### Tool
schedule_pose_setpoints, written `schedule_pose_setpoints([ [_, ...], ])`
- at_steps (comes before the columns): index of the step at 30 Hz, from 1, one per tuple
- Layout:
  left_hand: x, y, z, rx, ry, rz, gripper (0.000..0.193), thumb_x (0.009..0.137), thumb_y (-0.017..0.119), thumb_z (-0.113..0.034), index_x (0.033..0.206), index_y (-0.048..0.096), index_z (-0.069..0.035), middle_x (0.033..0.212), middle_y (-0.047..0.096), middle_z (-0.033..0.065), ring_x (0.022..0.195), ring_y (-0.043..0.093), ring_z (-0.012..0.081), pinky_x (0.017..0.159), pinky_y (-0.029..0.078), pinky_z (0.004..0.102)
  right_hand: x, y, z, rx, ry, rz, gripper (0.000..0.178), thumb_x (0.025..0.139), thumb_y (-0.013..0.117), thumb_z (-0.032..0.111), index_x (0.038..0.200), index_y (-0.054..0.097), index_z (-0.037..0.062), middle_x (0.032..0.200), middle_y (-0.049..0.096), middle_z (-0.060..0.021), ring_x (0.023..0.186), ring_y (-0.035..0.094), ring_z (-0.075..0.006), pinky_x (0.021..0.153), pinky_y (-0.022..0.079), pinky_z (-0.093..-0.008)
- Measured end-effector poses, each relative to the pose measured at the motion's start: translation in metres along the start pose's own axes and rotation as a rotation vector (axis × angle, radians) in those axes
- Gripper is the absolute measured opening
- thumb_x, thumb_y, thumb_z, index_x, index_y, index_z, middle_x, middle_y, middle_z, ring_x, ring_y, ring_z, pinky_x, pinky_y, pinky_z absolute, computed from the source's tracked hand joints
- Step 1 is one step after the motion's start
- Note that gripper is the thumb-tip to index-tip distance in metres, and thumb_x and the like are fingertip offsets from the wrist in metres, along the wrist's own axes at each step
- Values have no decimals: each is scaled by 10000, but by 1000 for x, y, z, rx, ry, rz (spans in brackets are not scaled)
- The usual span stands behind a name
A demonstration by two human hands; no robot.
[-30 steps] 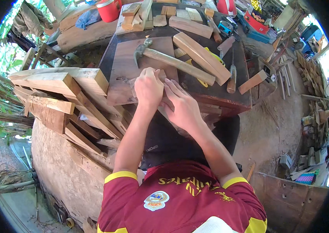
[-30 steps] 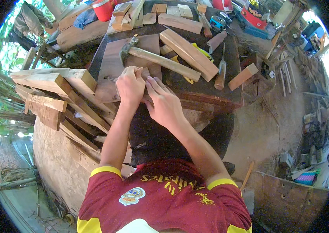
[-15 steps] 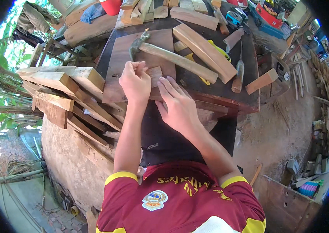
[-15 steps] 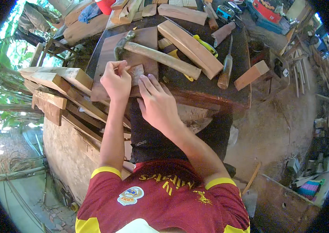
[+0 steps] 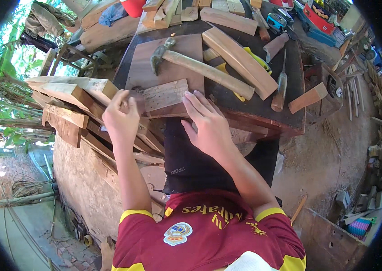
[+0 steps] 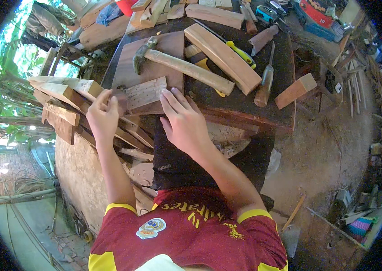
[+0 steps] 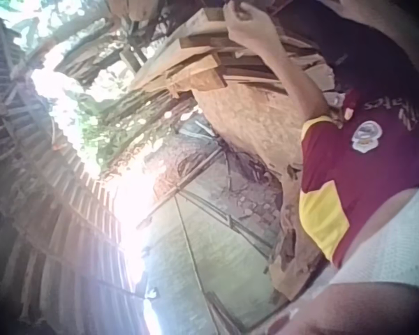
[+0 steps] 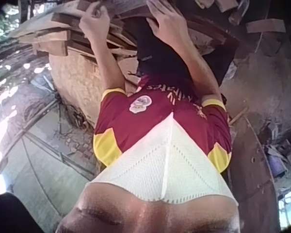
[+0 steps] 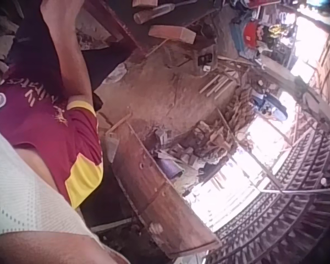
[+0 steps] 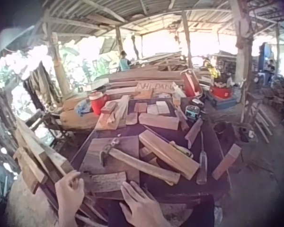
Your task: The person cleans a small wooden block with a brush, then uses a hammer to drive nails into it. They assemble multiple wooden blocks into a larger structure by hammering nails into the joints. The person works at a cluttered workbench in an outdoor or semi-outdoor workshop.
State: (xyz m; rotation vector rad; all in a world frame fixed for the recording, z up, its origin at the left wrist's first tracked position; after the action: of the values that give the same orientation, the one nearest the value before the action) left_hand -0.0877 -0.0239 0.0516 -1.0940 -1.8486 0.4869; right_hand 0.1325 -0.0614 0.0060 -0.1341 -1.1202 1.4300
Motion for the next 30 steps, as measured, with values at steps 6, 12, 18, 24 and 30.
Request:
schedule_pose_setpoints([
  [6,-10,19,-18,20,244,223,585,749,808,-178,1271,592,-25,1257,626,184,887,656,240,844,506,346,1,-10,3,34,-20,27,541,778,732,128,1266,554,-24,1350,536,-173,1264,507,-356,1023,444,-435],
  [12,-10,12,-20,-177,124,276,696,631,872,-130,1258,592,-17,1143,615,182,1056,599,323,925,483,394,-4,-50,-13,-25,-58,-166,447,816,719,147,1211,600,-23,1264,604,-192,1226,552,-352,1020,450,-430],
  [18,-12,6,-10,-181,42,141,651,624,886,-79,1224,635,-83,1192,545,78,1014,588,201,795,529,304,1,-86,-49,-168,92,-368,399,814,709,59,1196,609,-4,1189,637,-181,1098,606,-366,960,480,-429],
  [24,-16,3,-5,-326,-140,121,606,666,882,-81,1211,619,-59,1164,554,67,949,595,158,759,538,270,1,-82,-45,-86,370,-316,156,811,714,70,959,691,30,878,695,-126,789,668,-297,741,535,-402],
  [30,-29,4,4,-421,-190,176,608,684,872,-89,1220,593,-19,1133,576,73,917,606,151,697,520,250,-10,-65,-39,-402,369,-263,162,822,718,158,923,704,33,827,649,-106,765,636,-300,695,526,-395],
])
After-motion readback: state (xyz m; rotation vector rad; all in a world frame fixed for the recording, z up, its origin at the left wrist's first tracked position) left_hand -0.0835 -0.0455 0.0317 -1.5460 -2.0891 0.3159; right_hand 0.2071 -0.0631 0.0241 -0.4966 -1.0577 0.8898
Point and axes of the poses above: each hand's wrist, its own x-axis towards the middle knuckle, its own y-axis out of the palm, z = x × y, the point moved 2 cm from there along x, towards the middle knuckle
